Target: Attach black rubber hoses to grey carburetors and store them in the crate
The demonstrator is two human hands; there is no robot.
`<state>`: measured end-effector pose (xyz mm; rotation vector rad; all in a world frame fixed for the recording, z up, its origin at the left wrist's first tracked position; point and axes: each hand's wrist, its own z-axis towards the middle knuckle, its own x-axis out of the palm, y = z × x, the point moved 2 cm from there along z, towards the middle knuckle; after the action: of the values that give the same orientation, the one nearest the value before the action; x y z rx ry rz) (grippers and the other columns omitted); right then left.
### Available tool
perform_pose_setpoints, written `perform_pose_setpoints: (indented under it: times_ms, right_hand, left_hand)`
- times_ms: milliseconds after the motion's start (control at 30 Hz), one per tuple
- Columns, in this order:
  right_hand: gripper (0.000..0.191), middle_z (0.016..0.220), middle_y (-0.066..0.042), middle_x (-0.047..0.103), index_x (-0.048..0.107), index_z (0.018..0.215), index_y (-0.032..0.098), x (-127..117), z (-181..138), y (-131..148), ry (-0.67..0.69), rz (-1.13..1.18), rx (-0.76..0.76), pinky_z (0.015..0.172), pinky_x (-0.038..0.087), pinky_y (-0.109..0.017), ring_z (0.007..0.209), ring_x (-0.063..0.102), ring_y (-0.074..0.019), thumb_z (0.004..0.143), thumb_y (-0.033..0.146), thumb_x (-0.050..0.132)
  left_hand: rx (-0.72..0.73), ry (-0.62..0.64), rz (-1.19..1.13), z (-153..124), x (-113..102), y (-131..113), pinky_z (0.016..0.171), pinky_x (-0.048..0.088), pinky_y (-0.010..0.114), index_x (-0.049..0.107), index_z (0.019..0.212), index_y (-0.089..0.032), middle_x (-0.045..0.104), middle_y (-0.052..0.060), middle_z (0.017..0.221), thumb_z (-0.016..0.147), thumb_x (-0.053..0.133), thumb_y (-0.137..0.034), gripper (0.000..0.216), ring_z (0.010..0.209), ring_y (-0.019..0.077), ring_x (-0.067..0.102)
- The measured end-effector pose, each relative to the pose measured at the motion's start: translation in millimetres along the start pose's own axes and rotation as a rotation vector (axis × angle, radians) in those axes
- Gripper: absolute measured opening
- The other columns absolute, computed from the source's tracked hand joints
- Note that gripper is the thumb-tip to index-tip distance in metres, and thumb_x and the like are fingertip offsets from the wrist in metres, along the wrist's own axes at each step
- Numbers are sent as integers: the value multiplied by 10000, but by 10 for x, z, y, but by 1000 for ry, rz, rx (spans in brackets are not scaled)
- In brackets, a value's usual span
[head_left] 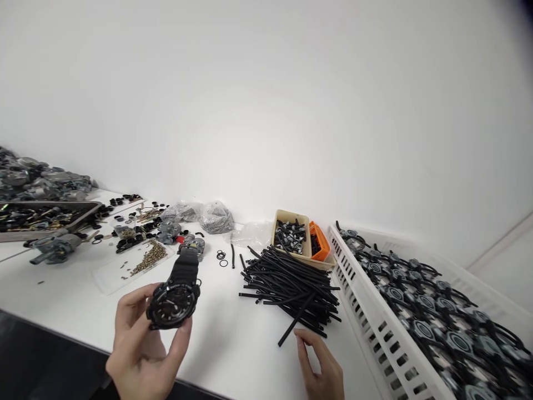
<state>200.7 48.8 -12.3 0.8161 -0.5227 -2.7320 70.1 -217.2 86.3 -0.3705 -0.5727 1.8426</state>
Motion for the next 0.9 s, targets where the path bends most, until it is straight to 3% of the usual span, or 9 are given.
perform_pose_setpoints:
  times_ms: [267,567,667,800,900]
  right_hand:
    - [130,855,-66,741,649,972,191,1,3,9,32,7,12,687,599,-203,754,734,-171,902,173,541]
    - [133,848,-54,738,648,975,195,7,-14,-11,23,21,5,708,594,-196,760,731,-164,893,158,550]
    - [158,868,-56,737,649,1000,198,13,-36,-36,37,33,17,723,592,-205,780,729,-169,883,140,558]
    - [181,892,-60,733,659,1007,209,48,-75,-67,55,79,51,731,585,-224,810,719,-179,875,131,562]
    - [176,881,-58,729,670,997,220,78,-105,-81,7,126,87,749,577,-240,802,707,-178,881,148,559]
  left_hand:
    - [-15,19,-136,-10,38,-160,756,469,295,605,879,-195,501,87,1052,732,643,-49,211,943,187,525]
    - [-15,59,-80,-8,2,-114,803,466,259,583,910,-209,476,66,1095,770,638,-79,198,994,170,526]
    - [28,182,76,-57,-26,205,760,499,278,588,911,-217,490,69,1089,796,643,-155,142,998,199,544]
    - [138,401,330,-187,-111,958,841,499,427,606,967,-213,542,104,1069,831,595,-288,156,953,252,580]
    - [94,597,544,-271,-195,1495,806,493,495,671,939,-205,577,150,1121,853,488,-375,264,956,299,567]
